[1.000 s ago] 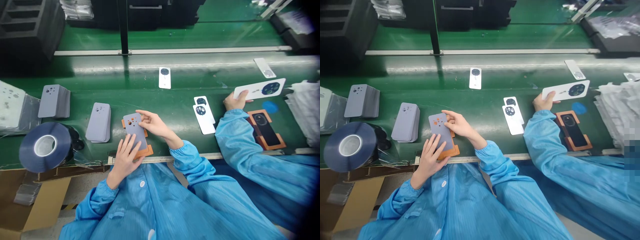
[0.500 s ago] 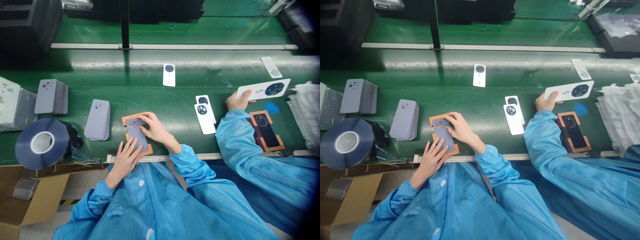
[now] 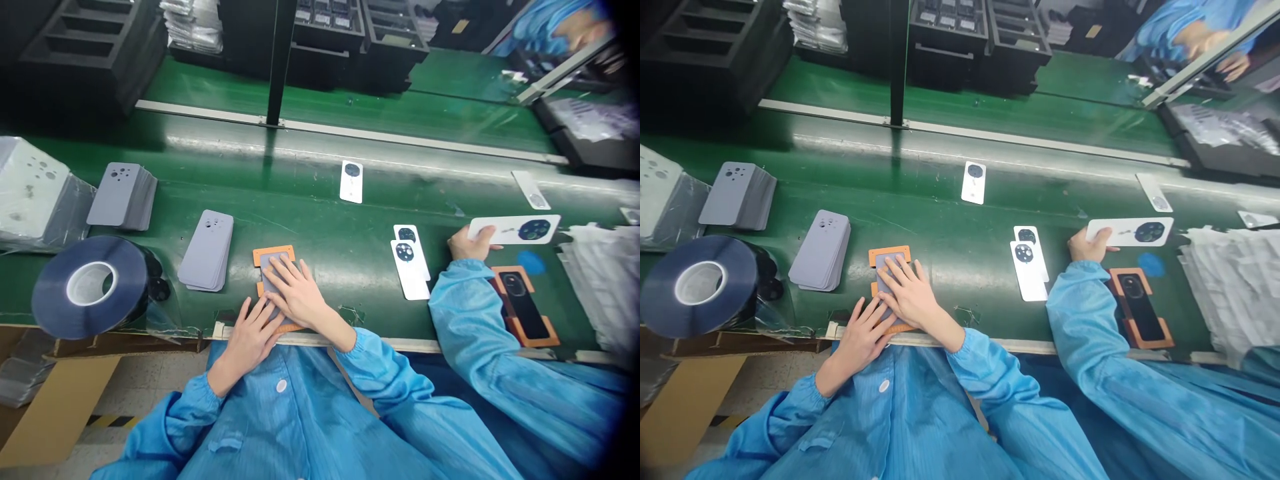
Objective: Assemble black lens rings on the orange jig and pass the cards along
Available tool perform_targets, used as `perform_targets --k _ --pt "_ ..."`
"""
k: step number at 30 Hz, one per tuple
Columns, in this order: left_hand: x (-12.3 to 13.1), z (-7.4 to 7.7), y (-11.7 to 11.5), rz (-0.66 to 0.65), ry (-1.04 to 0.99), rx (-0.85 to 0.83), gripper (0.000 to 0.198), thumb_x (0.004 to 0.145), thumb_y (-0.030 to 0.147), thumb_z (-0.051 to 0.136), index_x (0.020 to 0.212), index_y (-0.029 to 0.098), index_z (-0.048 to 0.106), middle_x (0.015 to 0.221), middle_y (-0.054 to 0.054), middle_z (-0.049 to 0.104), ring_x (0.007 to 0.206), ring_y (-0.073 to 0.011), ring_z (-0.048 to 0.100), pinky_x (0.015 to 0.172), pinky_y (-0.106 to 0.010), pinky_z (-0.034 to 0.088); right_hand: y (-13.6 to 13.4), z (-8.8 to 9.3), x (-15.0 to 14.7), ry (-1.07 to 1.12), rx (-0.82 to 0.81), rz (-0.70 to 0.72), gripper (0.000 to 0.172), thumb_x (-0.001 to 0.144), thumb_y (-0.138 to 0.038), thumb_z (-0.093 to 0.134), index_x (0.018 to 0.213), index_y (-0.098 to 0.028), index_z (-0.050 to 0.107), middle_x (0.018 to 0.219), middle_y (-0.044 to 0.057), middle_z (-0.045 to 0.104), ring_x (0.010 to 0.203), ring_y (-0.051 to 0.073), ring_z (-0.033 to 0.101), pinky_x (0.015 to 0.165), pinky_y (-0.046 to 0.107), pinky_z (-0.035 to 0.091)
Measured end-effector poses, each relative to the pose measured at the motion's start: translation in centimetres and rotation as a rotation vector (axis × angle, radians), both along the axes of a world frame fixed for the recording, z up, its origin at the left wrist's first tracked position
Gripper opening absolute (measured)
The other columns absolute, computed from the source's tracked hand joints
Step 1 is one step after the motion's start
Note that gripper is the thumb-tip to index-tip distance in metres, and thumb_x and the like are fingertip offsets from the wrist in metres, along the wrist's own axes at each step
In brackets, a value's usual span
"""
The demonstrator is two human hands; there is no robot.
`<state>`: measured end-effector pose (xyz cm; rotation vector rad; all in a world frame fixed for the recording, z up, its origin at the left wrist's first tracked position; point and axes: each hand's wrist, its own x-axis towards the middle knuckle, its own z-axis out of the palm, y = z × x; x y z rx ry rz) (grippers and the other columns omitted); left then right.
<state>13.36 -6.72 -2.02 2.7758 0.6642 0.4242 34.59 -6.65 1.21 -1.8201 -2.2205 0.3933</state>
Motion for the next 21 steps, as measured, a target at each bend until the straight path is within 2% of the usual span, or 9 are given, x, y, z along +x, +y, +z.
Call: perform_targets --k 3,7,10,13,15,17,19,21 --pt "0.2 0.0 0.0 0.011 -0.024 -0.006 0.046 0.102 0.024 0.058 0.147 0.020 0.063 0.154 -0.016 0.061 0.150 -0.0351 0.050 0.124 -0.062 0.037 0.7 0.3 -0.4 -0.006 -0.011 -0.053 0.058 0.108 -0.046 0.050 0.161 -0.024 0.048 0.171 0.014 0.039 0.160 0.038 0.032 0.128 0.070 0.021" --pt "0.5 0.5 0.1 0.040 -0.058 -0.035 0.047 0.101 0.024 0.059 0.147 0.019 0.061 0.160 -0.017 0.054 0.152 -0.0363 0.046 0.123 -0.063 0.037 1.4 0.5 0.5 0.069 -0.020 -0.067 0.054 0.109 -0.045 0.047 0.158 -0.023 0.052 0.168 0.014 0.044 0.158 0.034 0.037 0.129 0.067 0.022" --pt "0.6 1.0 0.2 0.050 -0.120 -0.115 0.045 0.100 0.028 0.062 0.143 0.017 0.063 0.162 -0.017 0.052 0.153 -0.0369 0.045 0.122 -0.063 0.039 0.6 0.4 1.7 0.124 0.000 -0.214 0.052 0.109 -0.044 0.045 0.153 -0.018 0.057 0.165 0.017 0.048 0.155 0.034 0.041 0.129 0.065 0.024" --pt "0.7 1.6 0.6 0.079 -0.312 -0.225 0.039 0.098 0.026 0.064 0.136 0.018 0.067 0.154 -0.018 0.060 0.147 -0.0334 0.053 0.118 -0.055 0.048 -0.6 0.0 2.5 0.173 -0.022 -0.331 0.055 0.108 -0.046 0.047 0.152 -0.016 0.058 0.163 0.019 0.049 0.155 0.037 0.042 0.127 0.066 0.029" --pt "0.9 2.1 1.1 0.163 -0.467 -0.297 0.030 0.098 0.022 0.062 0.127 0.019 0.071 0.139 -0.016 0.070 0.134 -0.0290 0.063 0.110 -0.048 0.055 -1.3 -0.1 2.5 0.229 -0.068 -0.336 0.054 0.107 -0.047 0.048 0.151 -0.017 0.058 0.163 0.019 0.050 0.153 0.036 0.045 0.127 0.067 0.030" --pt "1.1 2.7 1.8 0.291 -0.547 -0.393 0.022 0.100 0.023 0.060 0.117 0.020 0.074 0.114 -0.012 0.076 0.108 -0.0235 0.071 0.095 -0.039 0.059 -1.7 0.1 2.2 0.294 -0.100 -0.350 0.054 0.106 -0.048 0.051 0.150 -0.019 0.059 0.162 0.019 0.051 0.151 0.036 0.048 0.127 0.068 0.028" --pt "1.2 3.3 2.5 0.420 -0.550 -0.534 0.020 0.101 0.029 0.060 0.111 0.018 0.074 0.089 -0.005 0.072 0.079 -0.0174 0.068 0.076 -0.032 0.057 -1.9 0.8 1.6 0.376 -0.089 -0.382 0.053 0.105 -0.049 0.053 0.150 -0.021 0.060 0.162 0.018 0.051 0.150 0.035 0.049 0.127 0.067 0.029" --pt "1.2 3.8 3.1 0.511 -0.536 -0.713 0.027 0.101 0.037 0.060 0.114 0.017 0.073 0.077 -0.001 0.066 0.064 -0.0137 0.059 0.063 -0.028 0.051 -2.1 2.0 1.0 0.496 -0.055 -0.371 0.051 0.106 -0.048 0.053 0.150 -0.023 0.060 0.162 0.016 0.051 0.151 0.033 0.049 0.127 0.061 0.033"
